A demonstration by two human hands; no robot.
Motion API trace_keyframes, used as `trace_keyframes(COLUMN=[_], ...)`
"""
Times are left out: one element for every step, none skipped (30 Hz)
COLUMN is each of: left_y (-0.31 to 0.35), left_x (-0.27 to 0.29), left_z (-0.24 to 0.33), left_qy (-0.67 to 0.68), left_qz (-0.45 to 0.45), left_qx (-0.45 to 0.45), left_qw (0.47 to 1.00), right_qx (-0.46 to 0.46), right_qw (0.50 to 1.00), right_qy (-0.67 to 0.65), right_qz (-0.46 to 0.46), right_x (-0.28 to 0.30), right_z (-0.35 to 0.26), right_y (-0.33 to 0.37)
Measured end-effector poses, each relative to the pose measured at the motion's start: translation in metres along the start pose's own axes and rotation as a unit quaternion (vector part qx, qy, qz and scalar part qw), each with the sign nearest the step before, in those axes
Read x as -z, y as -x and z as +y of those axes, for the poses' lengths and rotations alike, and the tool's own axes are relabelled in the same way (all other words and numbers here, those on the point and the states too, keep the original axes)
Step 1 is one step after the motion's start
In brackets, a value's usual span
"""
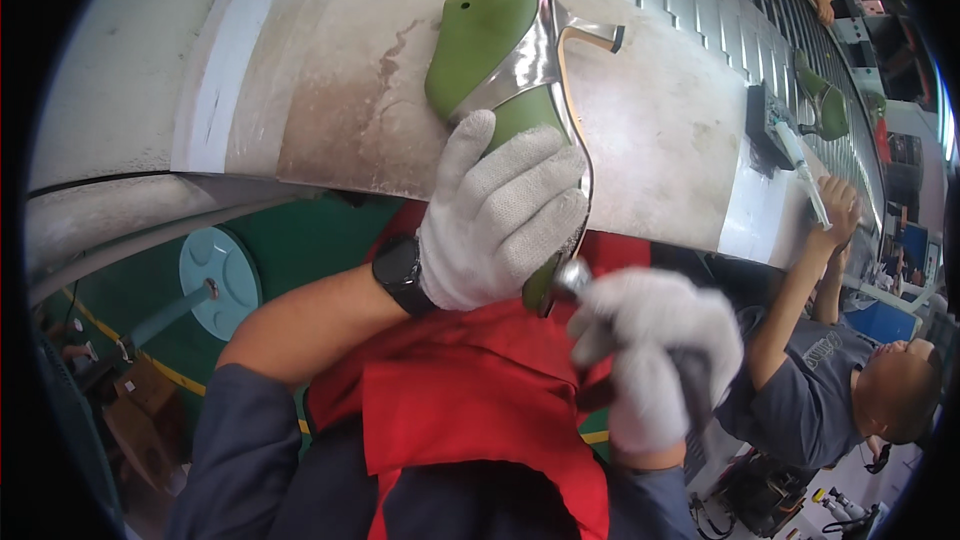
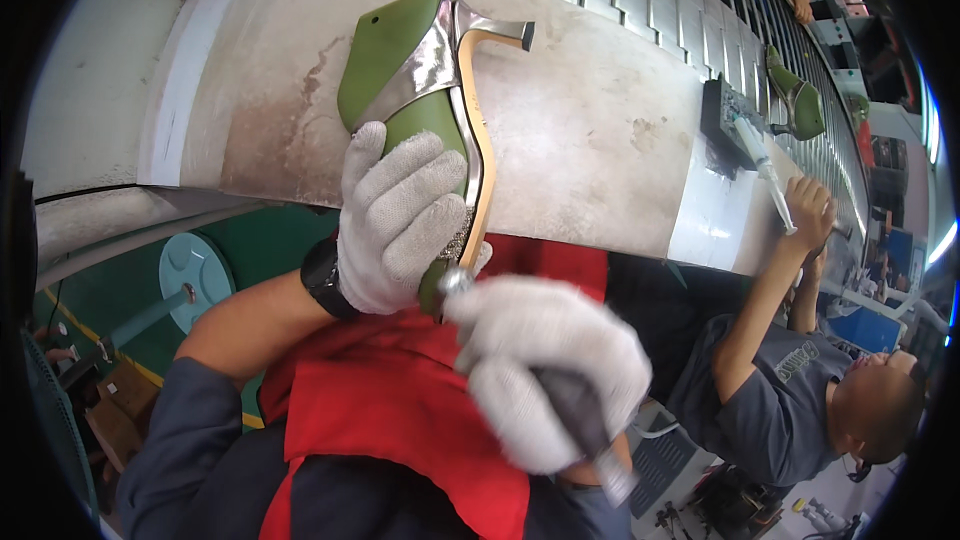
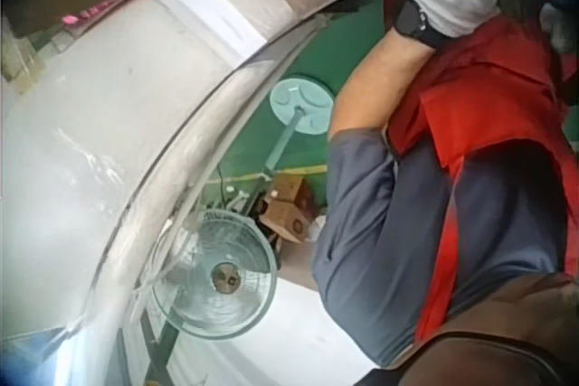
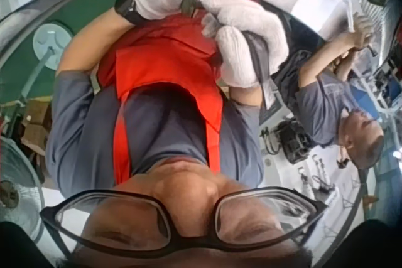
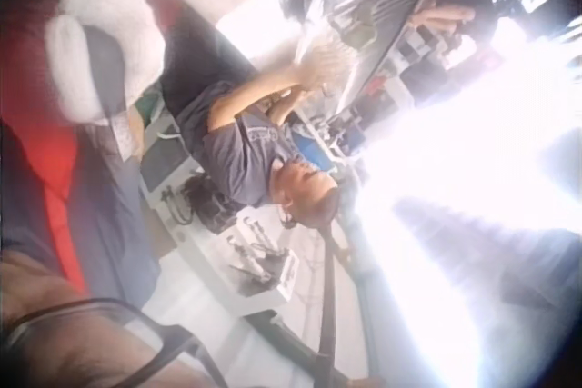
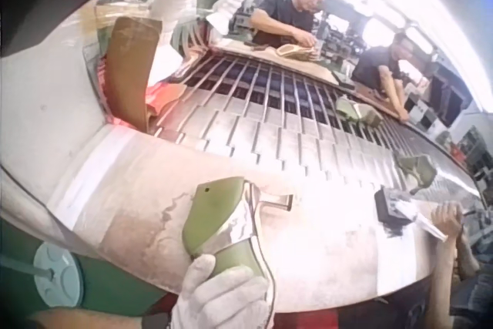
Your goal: The person assembles high-heeled shoes by taking shoe uppers and soles from a conveyor, attaching each sole onto a shoe by hand, and tapping along the edges with a hammer to secure the sole.
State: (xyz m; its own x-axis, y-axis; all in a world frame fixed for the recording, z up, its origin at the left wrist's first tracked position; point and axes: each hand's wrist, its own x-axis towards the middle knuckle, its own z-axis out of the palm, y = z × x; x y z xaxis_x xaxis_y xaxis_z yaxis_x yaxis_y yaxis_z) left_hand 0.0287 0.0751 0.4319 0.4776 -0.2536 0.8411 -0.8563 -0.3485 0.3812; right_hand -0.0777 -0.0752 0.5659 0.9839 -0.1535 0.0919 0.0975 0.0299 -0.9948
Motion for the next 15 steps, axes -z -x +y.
trace_keyframes(left_y=[0.001,0.000,-0.002,-0.005,-0.007,-0.012,-0.013,-0.015,-0.016,-0.017,-0.018,-0.014,-0.028,-0.043,-0.040], left_x=[0.001,0.002,0.001,0.001,0.001,0.008,0.016,0.025,0.039,0.056,0.076,0.091,0.097,0.101,0.103], left_z=[-0.002,-0.004,-0.003,-0.003,-0.004,-0.004,-0.006,-0.010,-0.014,-0.015,-0.012,-0.029,-0.032,-0.034,-0.046], left_qy=[-0.010,-0.013,-0.010,-0.008,-0.009,-0.009,0.024,0.056,0.088,0.121,0.169,0.257,0.296,0.334,0.332], left_qz=[-0.001,0.002,0.006,0.010,0.004,0.010,-0.024,-0.056,-0.042,-0.028,0.007,0.031,0.067,0.100,0.104], left_qx=[-0.003,-0.007,-0.006,-0.006,-0.024,-0.035,-0.019,-0.005,0.030,0.064,0.176,0.276,0.356,0.431,0.421], left_qw=[1.000,1.000,1.000,1.000,1.000,0.999,0.999,0.997,0.995,0.990,0.970,0.925,0.884,0.832,0.838], right_qx=[-0.019,-0.038,-0.011,0.018,0.055,0.092,0.172,0.249,0.215,0.209,0.221,0.231,0.154,0.074,-0.007], right_qw=[0.999,0.997,0.995,0.998,0.989,0.974,0.921,0.840,0.810,0.766,0.778,0.790,0.876,0.939,0.989], right_qy=[0.029,0.061,0.094,0.065,0.135,0.205,0.348,0.482,0.545,0.608,0.589,0.568,0.457,0.336,0.138], right_qz=[0.007,0.013,0.001,0.014,-0.001,-0.014,-0.025,-0.032,-0.015,-0.014,-0.005,0.001,0.009,0.016,0.042], right_x=[0.002,0.005,0.008,0.014,0.022,0.033,0.049,0.065,0.069,0.071,0.072,0.072,0.066,0.057,0.042], right_z=[0.000,-0.004,-0.007,0.005,0.014,0.021,0.030,0.036,0.038,0.034,0.028,0.028,0.025,0.022,0.022], right_y=[-0.010,-0.022,-0.036,-0.045,-0.061,-0.077,-0.091,-0.103,-0.106,-0.101,-0.094,-0.083,-0.068,-0.054,-0.044])
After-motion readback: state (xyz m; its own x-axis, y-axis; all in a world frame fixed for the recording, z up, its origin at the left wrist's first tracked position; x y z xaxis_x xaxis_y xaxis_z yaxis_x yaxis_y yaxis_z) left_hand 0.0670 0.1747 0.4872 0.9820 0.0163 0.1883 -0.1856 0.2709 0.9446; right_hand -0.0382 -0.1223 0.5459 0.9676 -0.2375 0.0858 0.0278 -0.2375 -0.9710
